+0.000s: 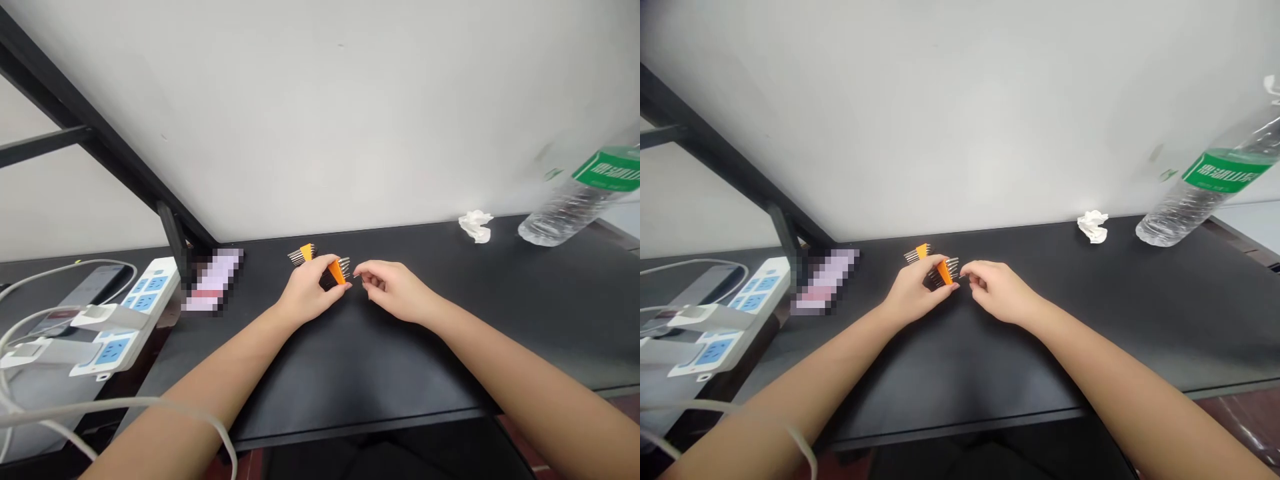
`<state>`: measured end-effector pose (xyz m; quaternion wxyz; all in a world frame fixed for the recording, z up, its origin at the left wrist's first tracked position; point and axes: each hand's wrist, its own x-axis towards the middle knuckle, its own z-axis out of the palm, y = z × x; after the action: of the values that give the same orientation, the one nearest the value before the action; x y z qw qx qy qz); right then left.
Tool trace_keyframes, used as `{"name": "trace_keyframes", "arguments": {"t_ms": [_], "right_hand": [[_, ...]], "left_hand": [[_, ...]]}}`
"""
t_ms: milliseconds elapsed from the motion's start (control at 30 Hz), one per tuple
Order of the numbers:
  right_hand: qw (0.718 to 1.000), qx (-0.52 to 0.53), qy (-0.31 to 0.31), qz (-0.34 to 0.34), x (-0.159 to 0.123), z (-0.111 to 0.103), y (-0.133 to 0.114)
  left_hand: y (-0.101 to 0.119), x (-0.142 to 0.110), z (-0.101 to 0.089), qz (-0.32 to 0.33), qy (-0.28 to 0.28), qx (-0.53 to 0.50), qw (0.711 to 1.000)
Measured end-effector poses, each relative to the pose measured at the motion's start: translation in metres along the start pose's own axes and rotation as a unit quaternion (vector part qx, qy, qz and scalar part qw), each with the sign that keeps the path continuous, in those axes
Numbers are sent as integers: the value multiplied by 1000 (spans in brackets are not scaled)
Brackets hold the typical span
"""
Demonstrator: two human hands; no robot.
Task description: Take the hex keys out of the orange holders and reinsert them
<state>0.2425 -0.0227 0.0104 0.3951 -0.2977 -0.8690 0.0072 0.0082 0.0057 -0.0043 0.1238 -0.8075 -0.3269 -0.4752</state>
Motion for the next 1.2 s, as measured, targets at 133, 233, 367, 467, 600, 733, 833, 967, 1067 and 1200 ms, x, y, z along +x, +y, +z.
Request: {"name": "trace_keyframes", "arguments": {"t_ms": [133,233,367,467,600,733,833,967,1067,1200], "right_hand": [[998,46,40,4,0,2,-1],[991,116,66,9,-1,2,-3],[984,151,93,-3,-2,2,-6],[987,133,95,-3,-4,3,-7],[985,147,96,-2,-5,6,-5],[986,136,99,1,-3,7,-5],[990,100,95,-6,-2,5,-8],[993,75,86,-37,0,3,-11],[993,74,80,-40,1,3,-12],[992,89,83,-36,1,3,-12]], "left_hand": [[2,-1,-1,6,-1,-14,1000],[5,-1,-3,7,-8,-23,1000],[9,-2,-4,7,-17,-30,999],[10,-2,-3,9,-22,-34,999],[11,-3,-4,10,-28,-43,999],[11,-2,-4,13,-25,-48,998],[11,-2,-3,14,-23,-47,999],[10,-2,-3,14,-18,-44,999],[10,-2,-3,12,-20,-43,999],[10,-2,-2,12,-19,-42,999]]}}
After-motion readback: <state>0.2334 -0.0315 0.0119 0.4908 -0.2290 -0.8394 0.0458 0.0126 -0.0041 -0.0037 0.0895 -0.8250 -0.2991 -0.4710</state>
